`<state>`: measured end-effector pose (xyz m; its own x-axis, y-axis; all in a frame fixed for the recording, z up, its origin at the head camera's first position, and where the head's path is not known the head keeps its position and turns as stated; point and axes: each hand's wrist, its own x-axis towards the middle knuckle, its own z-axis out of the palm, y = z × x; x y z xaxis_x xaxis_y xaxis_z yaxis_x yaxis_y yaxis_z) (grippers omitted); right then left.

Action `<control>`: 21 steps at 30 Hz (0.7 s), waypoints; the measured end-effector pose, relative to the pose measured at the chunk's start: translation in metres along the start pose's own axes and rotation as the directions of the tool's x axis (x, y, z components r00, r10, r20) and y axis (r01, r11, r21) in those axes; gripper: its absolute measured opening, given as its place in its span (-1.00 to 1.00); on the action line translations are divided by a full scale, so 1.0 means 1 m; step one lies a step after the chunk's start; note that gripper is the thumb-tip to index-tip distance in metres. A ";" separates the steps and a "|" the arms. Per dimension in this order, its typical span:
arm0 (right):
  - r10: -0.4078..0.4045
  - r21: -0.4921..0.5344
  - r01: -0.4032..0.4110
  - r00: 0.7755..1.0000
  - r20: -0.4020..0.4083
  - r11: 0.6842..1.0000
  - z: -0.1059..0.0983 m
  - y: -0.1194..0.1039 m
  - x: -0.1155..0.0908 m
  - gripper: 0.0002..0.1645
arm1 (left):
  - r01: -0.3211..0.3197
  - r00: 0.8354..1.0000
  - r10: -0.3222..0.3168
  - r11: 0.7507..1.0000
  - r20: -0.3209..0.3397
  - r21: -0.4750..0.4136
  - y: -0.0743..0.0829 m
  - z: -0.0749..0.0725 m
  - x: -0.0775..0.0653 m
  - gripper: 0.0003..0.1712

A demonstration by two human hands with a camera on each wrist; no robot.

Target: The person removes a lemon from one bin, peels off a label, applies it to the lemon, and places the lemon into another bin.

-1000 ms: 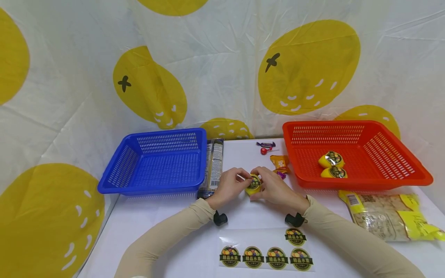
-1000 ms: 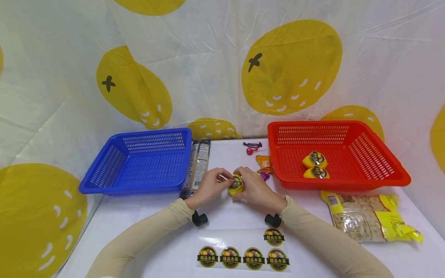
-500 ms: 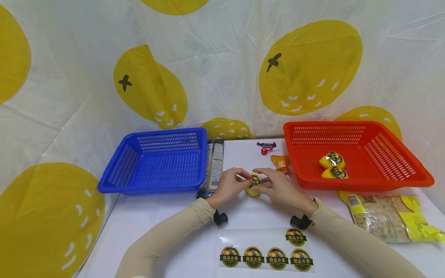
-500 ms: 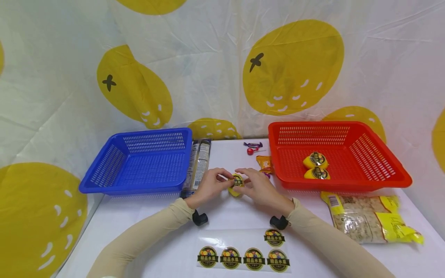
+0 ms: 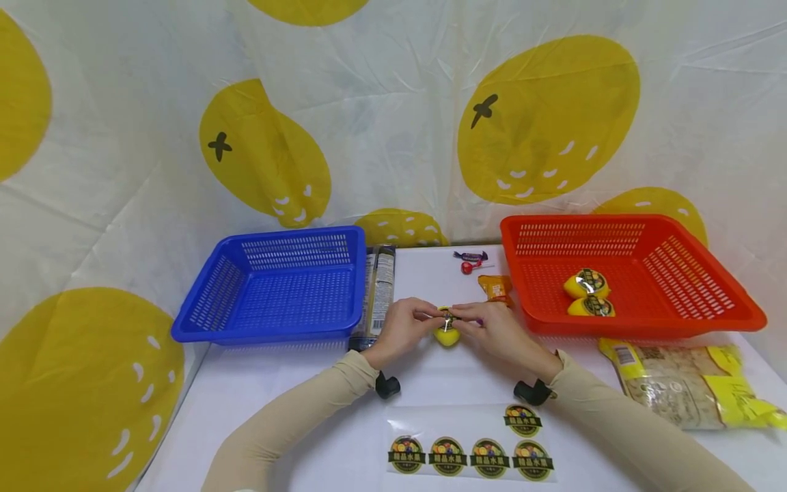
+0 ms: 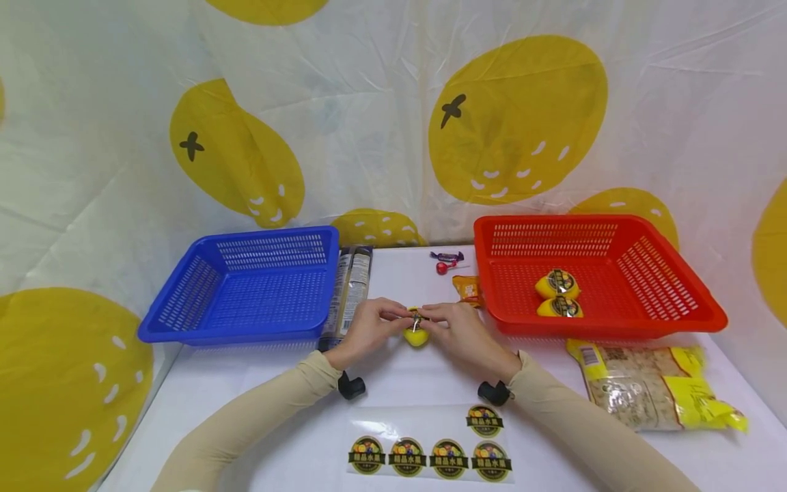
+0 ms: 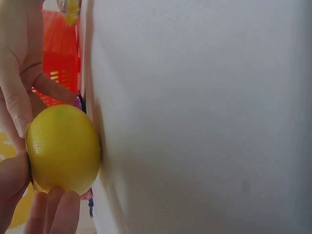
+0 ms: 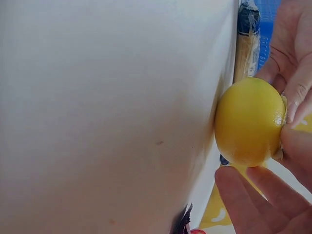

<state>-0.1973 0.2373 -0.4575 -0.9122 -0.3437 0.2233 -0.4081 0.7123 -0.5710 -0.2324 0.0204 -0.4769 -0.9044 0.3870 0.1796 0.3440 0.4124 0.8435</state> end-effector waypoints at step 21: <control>0.182 0.212 -0.201 0.978 0.105 0.956 -0.011 0.006 0.007 -0.79 | -0.026 0.998 0.027 1.000 0.050 -0.009 -0.001 0.000 0.001 -0.94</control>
<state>-0.2070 0.2461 -0.4508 -0.9622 -0.2705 0.0310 -0.1989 0.6208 -0.7583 -0.2341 0.0202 -0.4777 -0.8814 0.4382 0.1766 0.3651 0.3946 0.8432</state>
